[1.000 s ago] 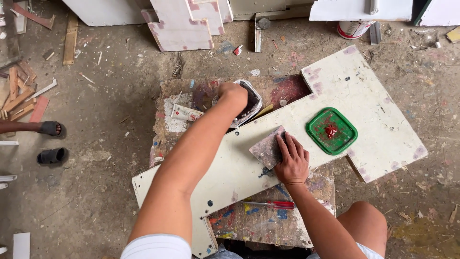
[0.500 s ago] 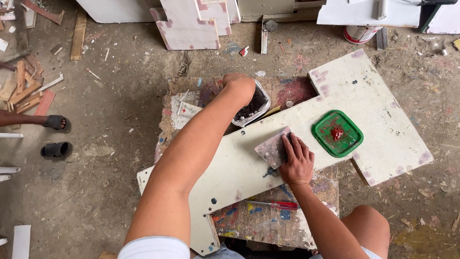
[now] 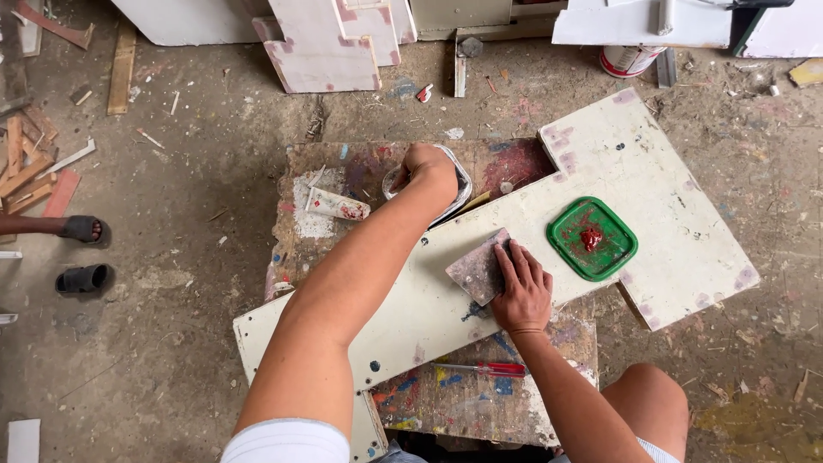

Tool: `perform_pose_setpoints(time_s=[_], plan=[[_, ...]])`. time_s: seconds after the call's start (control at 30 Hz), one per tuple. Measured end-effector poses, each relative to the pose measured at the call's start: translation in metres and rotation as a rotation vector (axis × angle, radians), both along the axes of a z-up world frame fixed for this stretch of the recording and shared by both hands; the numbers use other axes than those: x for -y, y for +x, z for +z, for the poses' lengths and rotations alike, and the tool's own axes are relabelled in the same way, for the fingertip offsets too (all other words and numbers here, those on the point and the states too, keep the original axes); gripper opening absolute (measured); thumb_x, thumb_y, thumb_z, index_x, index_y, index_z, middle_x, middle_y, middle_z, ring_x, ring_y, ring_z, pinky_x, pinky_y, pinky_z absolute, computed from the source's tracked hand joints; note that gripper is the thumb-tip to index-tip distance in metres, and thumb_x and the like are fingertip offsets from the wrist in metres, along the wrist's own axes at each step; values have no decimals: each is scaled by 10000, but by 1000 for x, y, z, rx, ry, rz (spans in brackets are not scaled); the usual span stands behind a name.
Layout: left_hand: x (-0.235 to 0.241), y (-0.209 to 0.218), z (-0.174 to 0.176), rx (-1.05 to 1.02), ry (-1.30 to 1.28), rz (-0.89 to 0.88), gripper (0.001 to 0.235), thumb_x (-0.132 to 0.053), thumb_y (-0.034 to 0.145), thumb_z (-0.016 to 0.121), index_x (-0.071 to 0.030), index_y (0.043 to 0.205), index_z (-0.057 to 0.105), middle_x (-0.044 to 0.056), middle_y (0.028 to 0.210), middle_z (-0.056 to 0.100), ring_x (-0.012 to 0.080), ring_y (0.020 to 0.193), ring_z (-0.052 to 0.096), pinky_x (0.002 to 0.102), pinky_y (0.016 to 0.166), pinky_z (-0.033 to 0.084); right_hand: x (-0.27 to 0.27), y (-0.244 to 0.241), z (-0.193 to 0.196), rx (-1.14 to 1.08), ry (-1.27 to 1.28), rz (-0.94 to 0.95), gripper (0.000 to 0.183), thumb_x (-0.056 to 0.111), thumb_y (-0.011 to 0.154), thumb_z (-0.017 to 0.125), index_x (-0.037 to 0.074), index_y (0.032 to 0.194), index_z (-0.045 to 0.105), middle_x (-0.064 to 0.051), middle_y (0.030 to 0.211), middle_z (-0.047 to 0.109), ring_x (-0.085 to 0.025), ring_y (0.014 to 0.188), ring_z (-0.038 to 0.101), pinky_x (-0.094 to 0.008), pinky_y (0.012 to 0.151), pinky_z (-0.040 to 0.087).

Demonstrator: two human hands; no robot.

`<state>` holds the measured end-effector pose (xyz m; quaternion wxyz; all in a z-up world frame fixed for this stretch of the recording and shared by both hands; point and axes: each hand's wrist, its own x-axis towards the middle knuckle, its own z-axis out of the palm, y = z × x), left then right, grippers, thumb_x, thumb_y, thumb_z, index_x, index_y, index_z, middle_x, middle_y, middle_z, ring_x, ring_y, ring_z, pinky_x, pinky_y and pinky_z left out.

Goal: Sanding and scraping a small flat part to smooth the edges and remove excess material using sandpaper and a metal scraper.

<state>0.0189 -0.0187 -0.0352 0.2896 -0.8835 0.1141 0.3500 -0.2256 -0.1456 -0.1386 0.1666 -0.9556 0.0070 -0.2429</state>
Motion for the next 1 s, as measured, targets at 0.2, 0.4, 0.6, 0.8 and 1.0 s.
perform_pose_setpoints(time_s=[0.2, 0.4, 0.6, 0.8, 1.0], plan=[[-3, -1, -7, -8, -139, 100, 378, 78, 968, 444, -29, 1263, 656, 235, 1154, 681, 503, 852, 670, 608, 350, 541, 0, 1, -1, 2, 17, 12, 614, 130, 834, 464, 347, 1385, 627, 37, 1413, 622, -181, 1301, 584, -340, 904, 446], [-26, 8, -63, 15, -42, 5, 477, 115, 979, 403, -76, 1347, 637, 133, 1273, 671, 366, 1000, 672, 466, 383, 513, 0, 1, 0, -7, 20, 13, 595, 137, 849, 466, 344, 1384, 624, 34, 1414, 620, -182, 1301, 586, -339, 906, 448], [-33, -13, -54, 908, -55, -364, 442, 182, 893, 415, -66, 706, 729, 55, 575, 500, 197, 543, 477, 363, 368, 302, -1, 0, 4, -5, 24, 21, 621, 98, 841, 452, 343, 1385, 623, 38, 1419, 616, -184, 1302, 582, -336, 901, 448], [-20, 20, -19, 24, -53, 134, 606, 64, 876, 620, -273, 1379, 635, -66, 1310, 665, 139, 1082, 645, 388, 564, 530, 1, -1, 3, -14, 11, 35, 651, 100, 801, 462, 333, 1388, 620, 30, 1428, 608, -185, 1304, 577, -346, 903, 452], [-31, 41, -45, -65, -51, 215, 791, -37, 804, 760, -245, 1518, 490, 39, 1529, 499, 266, 1398, 501, 547, 825, 586, 0, 3, 3, 15, 7, 23, 627, 119, 810, 474, 337, 1377, 630, 37, 1412, 620, -182, 1300, 586, -341, 897, 449]])
